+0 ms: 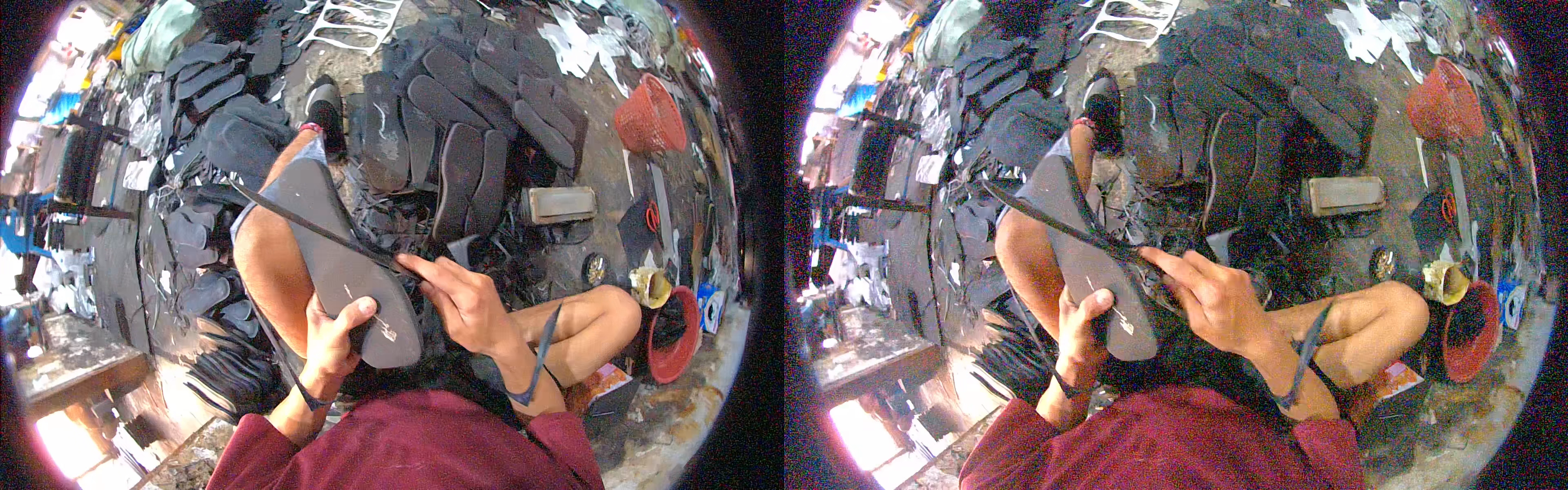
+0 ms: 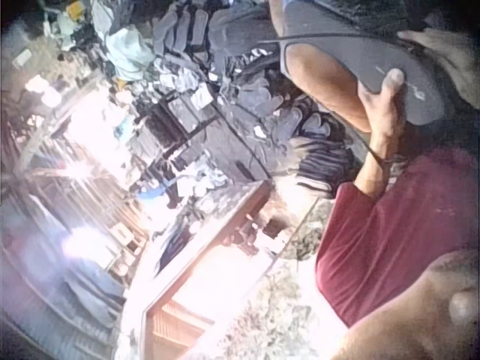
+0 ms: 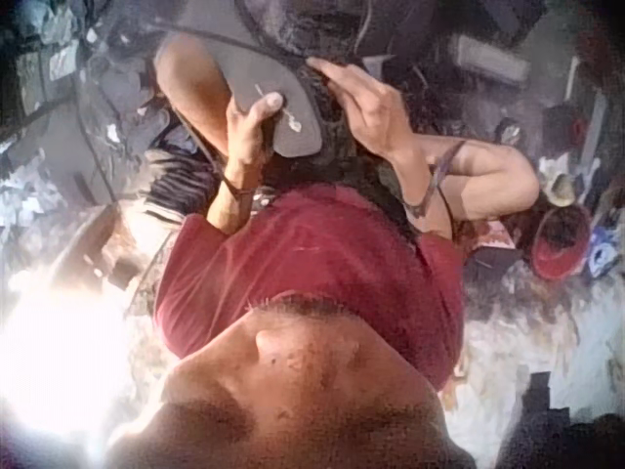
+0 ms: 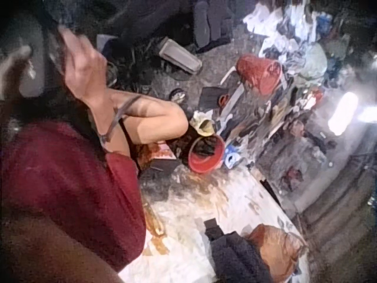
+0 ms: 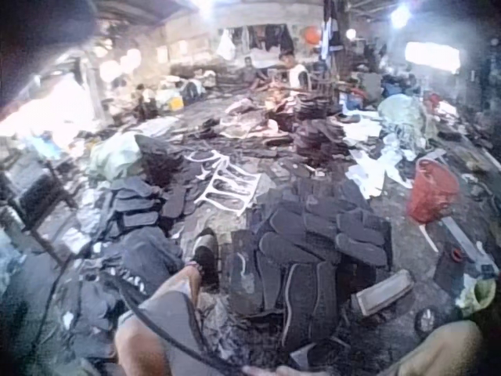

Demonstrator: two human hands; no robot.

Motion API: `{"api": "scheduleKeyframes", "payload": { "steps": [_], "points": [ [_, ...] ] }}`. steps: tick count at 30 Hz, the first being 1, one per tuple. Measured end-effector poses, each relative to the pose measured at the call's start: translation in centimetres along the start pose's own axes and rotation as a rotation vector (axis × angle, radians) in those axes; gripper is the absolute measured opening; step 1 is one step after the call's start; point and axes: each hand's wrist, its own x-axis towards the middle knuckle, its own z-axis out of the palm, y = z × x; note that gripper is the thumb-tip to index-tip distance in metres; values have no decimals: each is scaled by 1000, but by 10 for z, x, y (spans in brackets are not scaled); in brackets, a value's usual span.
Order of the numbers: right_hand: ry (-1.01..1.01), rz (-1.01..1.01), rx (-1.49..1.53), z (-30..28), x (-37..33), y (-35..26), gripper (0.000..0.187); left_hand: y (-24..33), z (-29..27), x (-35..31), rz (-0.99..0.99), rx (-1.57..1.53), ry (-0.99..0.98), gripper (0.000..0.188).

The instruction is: The person sits on the floor and uses a curved knife to trim the edges of black rubber shoe insoles. They repeatedly pick up insoles, shave off excess material, and place the trimmed pieces aside.

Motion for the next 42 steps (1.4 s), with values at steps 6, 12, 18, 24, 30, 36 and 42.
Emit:
{"api": "scheduleKeyframes", "payload": {
  "steps": [6, 12, 18, 24, 30, 36, 42],
  "points": [
    [316, -78, -11, 67, 56, 23, 37, 0, 5, -1, -65, -1, -42, 51],
    [269, -170, 45, 32, 51, -10, 36, 38, -26, -5, -124, 300, -566, 70],
    [137, -178, -7, 34, -13, -22, 28, 62, -11, -9, -53, -45, -144, 33],
    [104, 101, -30, 48, -128, 25, 49, 63, -36, -12, -288, -132, -132, 38],
    [69, -12, -88, 21, -81, 17, 51, 56, -31, -9, -124, 53, -218, 40],
    [-246, -183, -173, -38, 11, -11, 45, 68, -24, 0, -195, 311, -291, 32],
    [-514, -296, -316, -45, 80, -42, 45, 62, -21, 2, -116, 396, -377, 33]
  ]
}}
